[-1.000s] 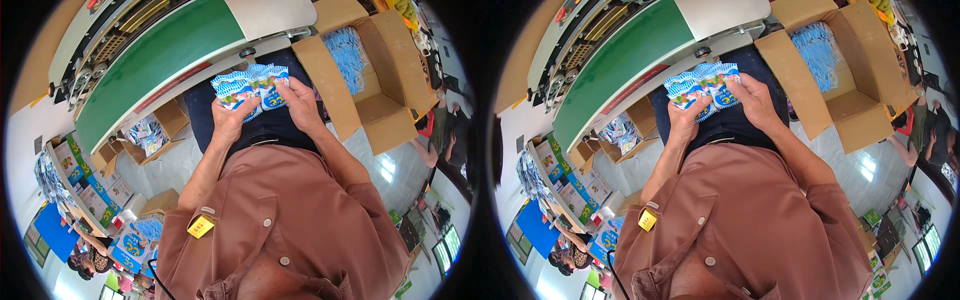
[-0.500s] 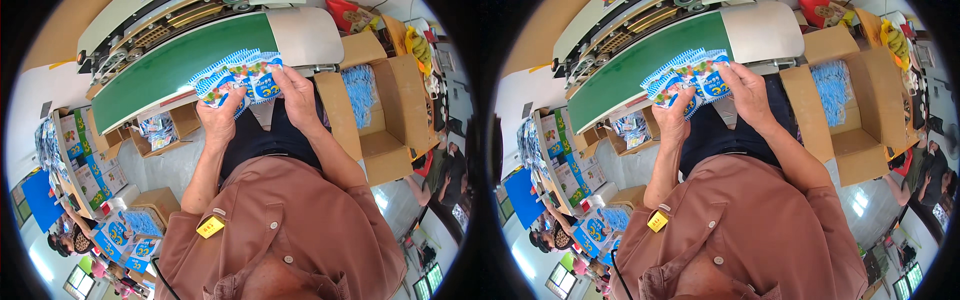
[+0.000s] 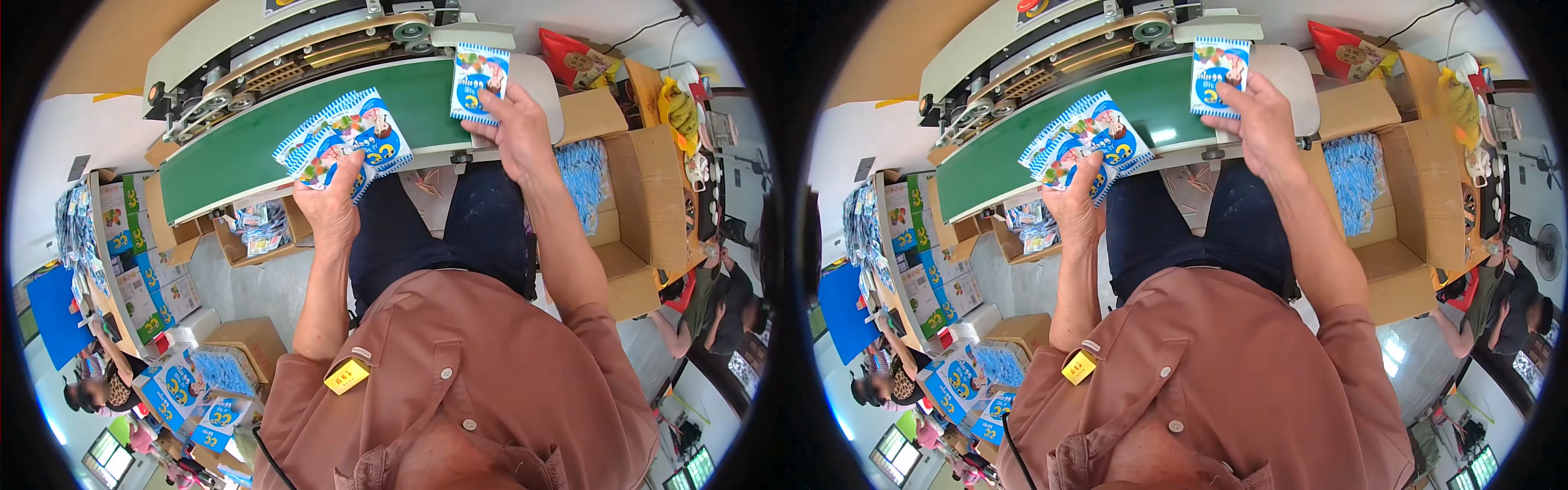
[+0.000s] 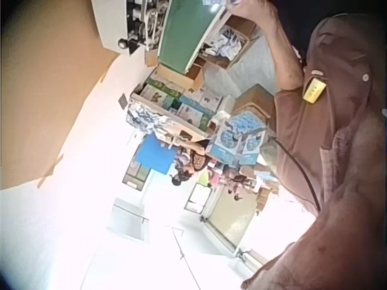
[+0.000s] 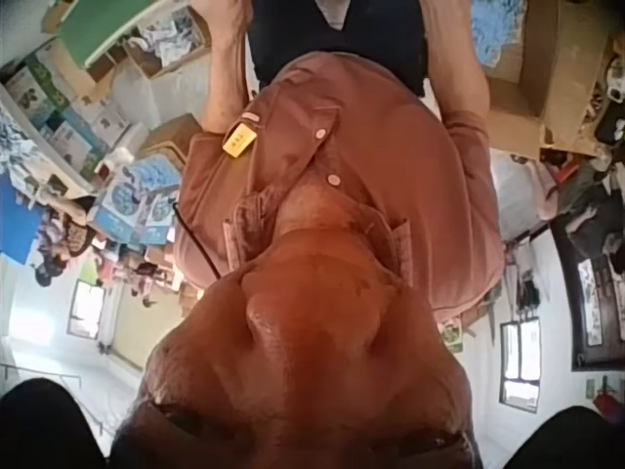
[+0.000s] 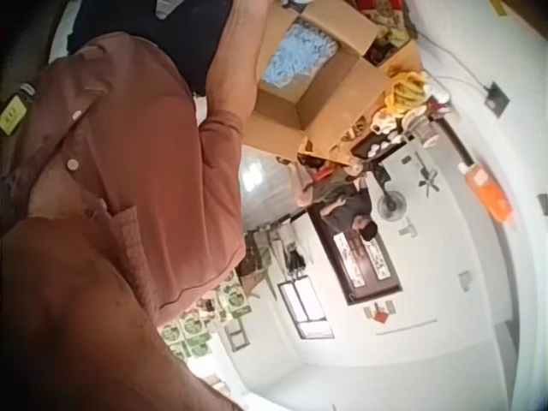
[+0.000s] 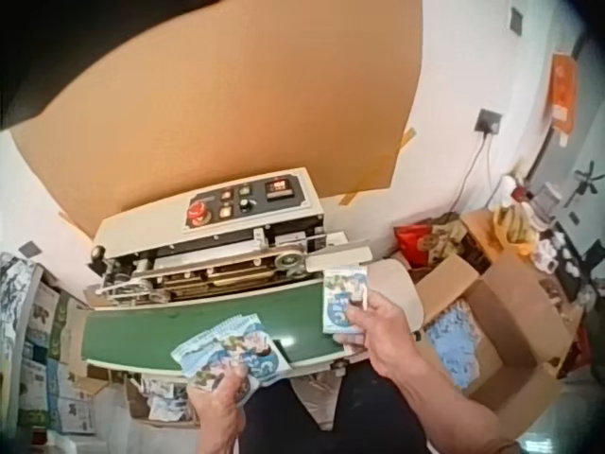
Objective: Counting and packing small packets into cardboard boxes at a conveyor belt.
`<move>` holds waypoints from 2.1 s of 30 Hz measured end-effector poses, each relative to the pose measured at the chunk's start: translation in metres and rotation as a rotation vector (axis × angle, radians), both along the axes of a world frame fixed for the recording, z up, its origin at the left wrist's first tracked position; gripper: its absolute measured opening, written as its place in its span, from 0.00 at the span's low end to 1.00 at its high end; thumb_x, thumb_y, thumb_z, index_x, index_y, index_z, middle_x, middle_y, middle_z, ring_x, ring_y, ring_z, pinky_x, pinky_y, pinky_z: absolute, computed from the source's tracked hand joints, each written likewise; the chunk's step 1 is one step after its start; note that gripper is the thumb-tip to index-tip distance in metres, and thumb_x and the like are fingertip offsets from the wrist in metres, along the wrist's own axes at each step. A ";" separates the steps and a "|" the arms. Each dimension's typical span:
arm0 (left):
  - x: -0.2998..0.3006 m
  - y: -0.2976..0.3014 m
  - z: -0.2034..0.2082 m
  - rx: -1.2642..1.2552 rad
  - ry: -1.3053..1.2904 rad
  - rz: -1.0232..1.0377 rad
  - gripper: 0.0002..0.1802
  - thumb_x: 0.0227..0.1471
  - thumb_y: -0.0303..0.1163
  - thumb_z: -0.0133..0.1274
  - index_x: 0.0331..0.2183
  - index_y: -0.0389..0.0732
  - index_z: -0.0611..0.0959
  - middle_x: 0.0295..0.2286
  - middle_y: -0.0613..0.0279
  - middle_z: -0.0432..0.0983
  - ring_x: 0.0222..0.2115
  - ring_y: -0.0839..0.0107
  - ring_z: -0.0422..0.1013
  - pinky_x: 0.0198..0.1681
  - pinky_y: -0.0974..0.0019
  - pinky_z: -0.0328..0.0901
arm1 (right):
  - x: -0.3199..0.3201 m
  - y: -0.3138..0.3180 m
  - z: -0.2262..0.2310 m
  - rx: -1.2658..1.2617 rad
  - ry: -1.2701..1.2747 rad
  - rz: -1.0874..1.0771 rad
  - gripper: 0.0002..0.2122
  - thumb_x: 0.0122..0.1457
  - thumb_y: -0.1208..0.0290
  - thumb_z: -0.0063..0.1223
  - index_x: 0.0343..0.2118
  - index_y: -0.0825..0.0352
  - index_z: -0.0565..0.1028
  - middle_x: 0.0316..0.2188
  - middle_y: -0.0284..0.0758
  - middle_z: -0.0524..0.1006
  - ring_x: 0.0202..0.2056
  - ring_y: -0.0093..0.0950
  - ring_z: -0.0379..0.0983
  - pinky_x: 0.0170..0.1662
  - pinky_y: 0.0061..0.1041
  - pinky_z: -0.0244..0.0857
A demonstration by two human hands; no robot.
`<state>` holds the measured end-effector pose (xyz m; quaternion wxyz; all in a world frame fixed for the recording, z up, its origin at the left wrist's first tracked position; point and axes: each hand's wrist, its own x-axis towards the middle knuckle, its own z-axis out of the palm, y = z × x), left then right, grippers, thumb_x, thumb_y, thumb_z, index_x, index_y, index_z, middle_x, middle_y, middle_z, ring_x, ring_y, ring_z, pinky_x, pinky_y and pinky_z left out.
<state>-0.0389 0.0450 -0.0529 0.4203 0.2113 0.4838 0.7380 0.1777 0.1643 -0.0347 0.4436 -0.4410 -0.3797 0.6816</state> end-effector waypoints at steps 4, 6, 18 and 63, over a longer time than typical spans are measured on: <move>-0.002 0.002 -0.001 -0.016 -0.009 0.009 0.18 0.45 0.18 0.65 0.41 0.34 0.80 0.36 0.61 0.81 0.33 0.75 0.77 0.39 0.70 0.72 | -0.009 0.030 -0.001 -0.033 -0.029 0.038 0.14 0.62 0.73 0.54 0.48 0.74 0.72 0.42 0.37 0.78 0.40 0.24 0.78 0.40 0.25 0.78; -0.003 0.003 -0.001 -0.014 -0.021 0.022 0.18 0.45 0.18 0.65 0.41 0.35 0.80 0.36 0.61 0.81 0.33 0.75 0.77 0.38 0.70 0.72 | -0.016 0.038 -0.003 -0.045 -0.038 0.072 0.14 0.62 0.72 0.54 0.48 0.75 0.72 0.41 0.37 0.78 0.40 0.24 0.78 0.40 0.24 0.78; -0.008 0.014 0.000 -0.024 -0.039 0.019 0.16 0.45 0.17 0.64 0.39 0.34 0.82 0.34 0.60 0.81 0.32 0.75 0.77 0.37 0.69 0.72 | -0.071 0.044 -0.010 -0.065 -0.085 0.253 0.17 0.64 0.68 0.53 0.50 0.75 0.72 0.42 0.38 0.78 0.42 0.23 0.76 0.43 0.26 0.77; 0.020 0.032 -0.005 -0.004 -0.086 0.017 0.18 0.44 0.16 0.64 0.39 0.34 0.80 0.34 0.61 0.81 0.32 0.75 0.77 0.36 0.70 0.71 | -0.064 -0.023 -0.031 -0.004 0.289 0.011 0.10 0.68 0.64 0.48 0.41 0.67 0.73 0.35 0.31 0.78 0.34 0.17 0.76 0.33 0.18 0.71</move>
